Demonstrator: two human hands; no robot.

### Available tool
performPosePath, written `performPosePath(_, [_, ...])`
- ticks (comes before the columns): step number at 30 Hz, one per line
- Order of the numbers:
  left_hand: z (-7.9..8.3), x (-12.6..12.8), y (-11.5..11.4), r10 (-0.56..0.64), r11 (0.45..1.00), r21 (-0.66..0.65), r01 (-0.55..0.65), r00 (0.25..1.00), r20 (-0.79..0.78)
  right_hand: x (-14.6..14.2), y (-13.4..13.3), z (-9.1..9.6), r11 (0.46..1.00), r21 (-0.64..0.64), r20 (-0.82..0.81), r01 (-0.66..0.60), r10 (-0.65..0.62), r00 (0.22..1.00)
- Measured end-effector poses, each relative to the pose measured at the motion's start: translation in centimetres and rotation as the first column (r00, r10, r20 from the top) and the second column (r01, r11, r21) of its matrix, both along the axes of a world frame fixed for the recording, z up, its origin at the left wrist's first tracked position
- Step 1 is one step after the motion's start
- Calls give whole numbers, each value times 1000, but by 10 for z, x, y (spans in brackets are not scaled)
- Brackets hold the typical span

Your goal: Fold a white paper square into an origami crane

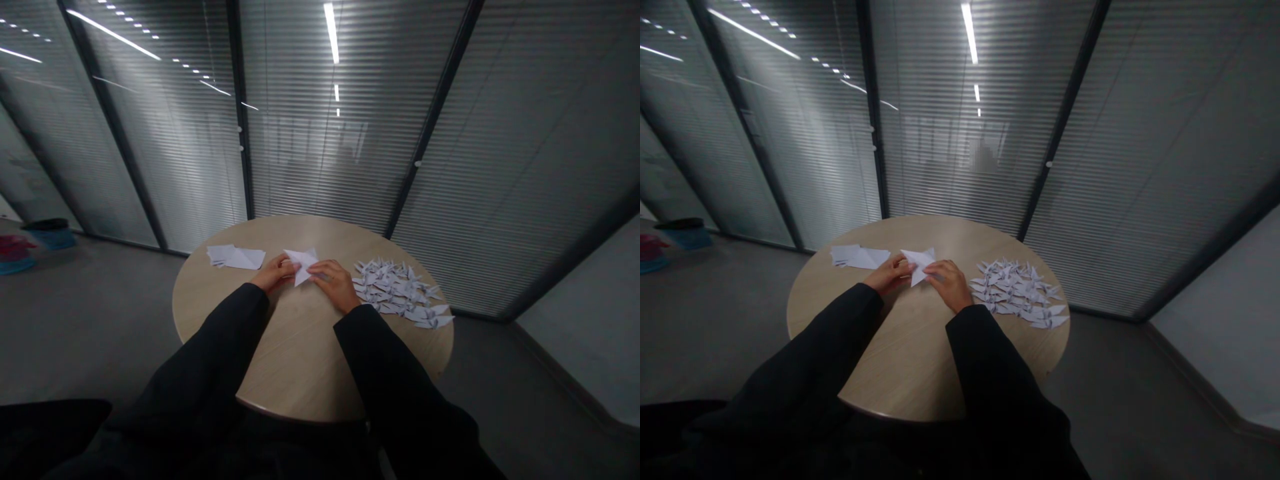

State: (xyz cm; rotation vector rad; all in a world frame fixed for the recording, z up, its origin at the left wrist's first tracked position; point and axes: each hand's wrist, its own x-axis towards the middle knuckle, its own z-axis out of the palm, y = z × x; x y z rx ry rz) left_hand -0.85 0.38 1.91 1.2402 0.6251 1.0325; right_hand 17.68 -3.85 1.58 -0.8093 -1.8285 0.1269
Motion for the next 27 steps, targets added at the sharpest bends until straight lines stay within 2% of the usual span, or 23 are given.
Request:
performPosePath(8, [1, -1, 1, 39, 998, 56, -34, 995, -88, 3, -2, 6, 975, -218, -225, 33, -83, 971])
performPosePath(14, [0, 0, 2, 43, 996, 85, -36, 995, -90, 5, 1, 4, 925, -377, -253, -41, -60, 966])
performPosePath(22, [-14, 2, 14, 110, 975, 209, -77, 982, -152, 1, 1, 3, 922, -383, -278, -52, -61, 959])
performPosePath(27, [-16, 2, 14, 267, 920, 350, -179, 938, -221, -2, 1, 0, 922, -385, -284, -46, -71, 956])
